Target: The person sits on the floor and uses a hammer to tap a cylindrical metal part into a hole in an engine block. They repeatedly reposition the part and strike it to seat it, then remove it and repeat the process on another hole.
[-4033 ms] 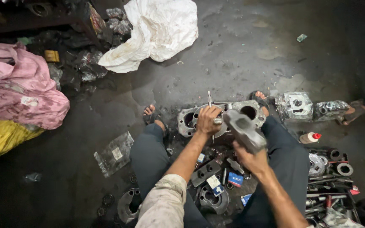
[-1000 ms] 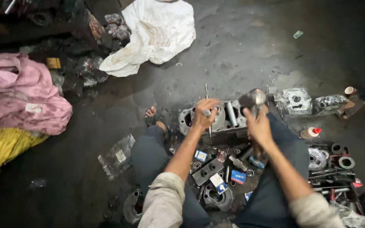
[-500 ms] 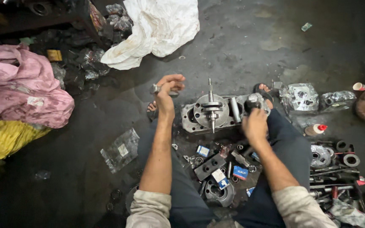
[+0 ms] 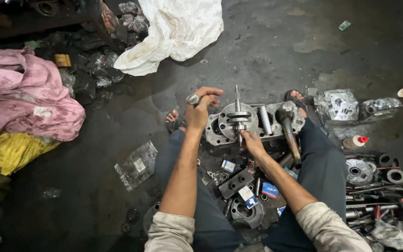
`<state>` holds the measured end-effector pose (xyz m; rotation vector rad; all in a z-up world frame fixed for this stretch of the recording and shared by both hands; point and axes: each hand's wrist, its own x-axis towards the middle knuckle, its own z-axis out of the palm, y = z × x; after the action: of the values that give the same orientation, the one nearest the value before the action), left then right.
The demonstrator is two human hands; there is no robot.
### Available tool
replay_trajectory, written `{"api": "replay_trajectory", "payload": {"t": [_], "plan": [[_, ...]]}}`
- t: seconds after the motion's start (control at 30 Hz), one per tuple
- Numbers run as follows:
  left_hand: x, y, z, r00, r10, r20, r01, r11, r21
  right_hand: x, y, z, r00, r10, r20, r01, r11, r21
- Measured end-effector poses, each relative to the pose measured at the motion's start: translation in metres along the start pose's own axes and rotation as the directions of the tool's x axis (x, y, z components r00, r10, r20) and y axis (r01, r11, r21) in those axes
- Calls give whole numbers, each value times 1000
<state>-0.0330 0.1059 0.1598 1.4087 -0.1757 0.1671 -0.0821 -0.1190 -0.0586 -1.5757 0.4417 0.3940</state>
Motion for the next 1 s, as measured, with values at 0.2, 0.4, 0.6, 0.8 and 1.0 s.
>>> {"api": "replay_trajectory", "payload": {"t": [0.2, 0.4, 0.6, 0.8, 1.0], "plan": [[4, -6, 3, 997, -75, -21, 76, 996, 51, 7, 25, 4, 997, -5, 81, -3, 995, 96], [7, -56, 0, 989, -63, 131, -34, 776, 630, 27, 54, 4, 997, -23, 79, 7, 981, 195], [-1, -131, 20, 928, -343, 147, -22, 343, 939, 27, 49, 5, 985, -175, 8, 173, 978, 115], [-18, -160, 14, 940, -327, 99, 66, 460, 886, 12, 33, 2, 999, -46, 29, 41, 986, 162], [1, -117, 20, 904, -407, 129, 62, 424, 904, -10, 21, 7, 968, -7, 252, -152, 783, 604]]}}
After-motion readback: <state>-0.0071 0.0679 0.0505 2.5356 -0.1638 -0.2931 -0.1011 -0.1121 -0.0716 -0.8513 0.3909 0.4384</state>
